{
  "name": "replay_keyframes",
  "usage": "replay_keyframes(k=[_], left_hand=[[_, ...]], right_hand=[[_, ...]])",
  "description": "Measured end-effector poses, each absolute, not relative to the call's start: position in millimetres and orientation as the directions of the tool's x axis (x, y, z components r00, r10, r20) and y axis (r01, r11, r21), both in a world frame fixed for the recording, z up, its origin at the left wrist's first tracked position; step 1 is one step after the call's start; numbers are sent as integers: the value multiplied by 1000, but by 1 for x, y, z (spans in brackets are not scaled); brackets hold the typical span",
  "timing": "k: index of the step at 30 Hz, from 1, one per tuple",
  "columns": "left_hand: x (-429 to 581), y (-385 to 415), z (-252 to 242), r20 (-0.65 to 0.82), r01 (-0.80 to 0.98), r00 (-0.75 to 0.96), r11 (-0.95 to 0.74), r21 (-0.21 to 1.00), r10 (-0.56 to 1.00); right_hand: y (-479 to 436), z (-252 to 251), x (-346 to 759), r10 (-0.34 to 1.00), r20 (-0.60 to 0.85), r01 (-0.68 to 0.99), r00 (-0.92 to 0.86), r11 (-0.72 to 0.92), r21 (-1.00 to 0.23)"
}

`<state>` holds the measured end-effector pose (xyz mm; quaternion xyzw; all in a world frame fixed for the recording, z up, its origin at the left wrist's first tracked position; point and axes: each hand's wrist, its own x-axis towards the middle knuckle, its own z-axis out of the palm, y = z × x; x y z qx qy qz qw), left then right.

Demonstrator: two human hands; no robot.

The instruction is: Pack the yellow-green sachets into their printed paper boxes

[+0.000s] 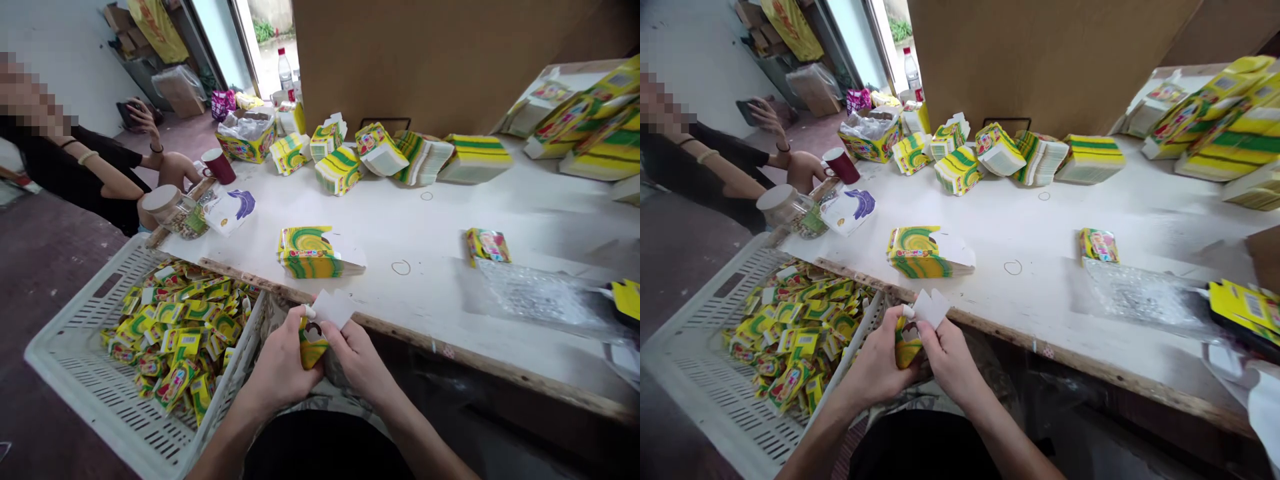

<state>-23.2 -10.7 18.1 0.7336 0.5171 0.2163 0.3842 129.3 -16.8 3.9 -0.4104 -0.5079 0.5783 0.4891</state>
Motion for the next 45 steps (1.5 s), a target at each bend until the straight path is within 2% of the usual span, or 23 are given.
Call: replay_keyframes(k=[2, 5, 8, 10, 12, 14, 18, 20, 23, 24, 25, 27, 29, 30, 32, 33, 35, 37, 38, 43, 45], left_hand=[[-24, -7, 15, -131, 577, 405, -141, 805, 905], [-23, -3, 7, -36, 529, 496, -269, 805, 868], [-24, -3, 3, 35, 579, 384, -270, 769, 922], [-28, -4, 5, 57, 649, 349, -286, 705, 935], [-35, -4, 10, 36, 689, 375, -305, 657, 926], [-42, -4, 16, -13, 679, 379, -269, 683, 925], [-49, -1, 29, -101, 651, 411, -214, 728, 906], [-50, 0, 33, -90, 658, 433, -247, 712, 897], [-50, -1, 32, 30, 706, 434, -361, 610, 900], [-51, -1, 31, 60, 709, 418, -367, 602, 906], [-52, -2, 29, 83, 683, 379, -339, 646, 922], [-54, -3, 27, 113, 507, 194, -198, 839, 975], [-58, -1, 24, 123, 122, -126, -108, 987, 984], [-61, 1, 22, 97, -87, -298, -128, 988, 950], [-65, 6, 18, -72, -436, -508, -184, 881, 858], [-67, 9, 16, -204, -584, -520, -170, 794, 830], [-68, 12, 12, -445, -784, -414, -62, 618, 794], [-65, 13, 7, -536, -854, -265, 62, 516, 801], [-62, 12, 5, -535, -851, -227, 101, 516, 814], [-40, 6, 0, -477, -767, -156, 198, 611, 865], [-31, 4, -1, -415, -707, -65, 252, 661, 907]], right_hand=[[-19, 3, 131, 966, 112, -47, -233, 104, -993], [-22, -3, 131, 925, 229, 46, -303, 254, -966], [-18, -14, 133, 949, 281, 62, -146, 292, -954], [-14, -20, 138, 946, 304, 83, -115, 314, -946], [-11, -24, 144, 919, 336, 116, -207, 364, -924], [-9, -24, 152, 880, 347, 127, -324, 404, -906], [-5, -11, 166, 839, 248, 120, -484, 345, -931], [-4, -4, 166, 836, 188, 142, -516, 299, -944], [-7, 0, 154, 900, 193, 162, -390, 274, -948], [-8, 0, 148, 921, 214, 152, -325, 275, -949], [-8, 0, 143, 936, 233, 139, -265, 277, -951], [-4, 4, 137, 948, 274, 141, -161, 297, -944], [10, 13, 137, 942, 331, 219, -58, 336, -916], [19, 19, 139, 930, 368, 289, -9, 354, -889], [43, 31, 144, 902, 426, 461, 68, 350, -815], [55, 35, 146, 897, 434, 562, 91, 313, -766], [75, 39, 147, 916, 391, 744, 89, 200, -637], [86, 38, 145, 946, 319, 841, 59, 125, -527], [89, 37, 143, 955, 293, 861, 47, 111, -497], [90, 37, 139, 952, 300, 851, 61, 108, -515], [88, 41, 141, 946, 317, 827, 67, 125, -549]])
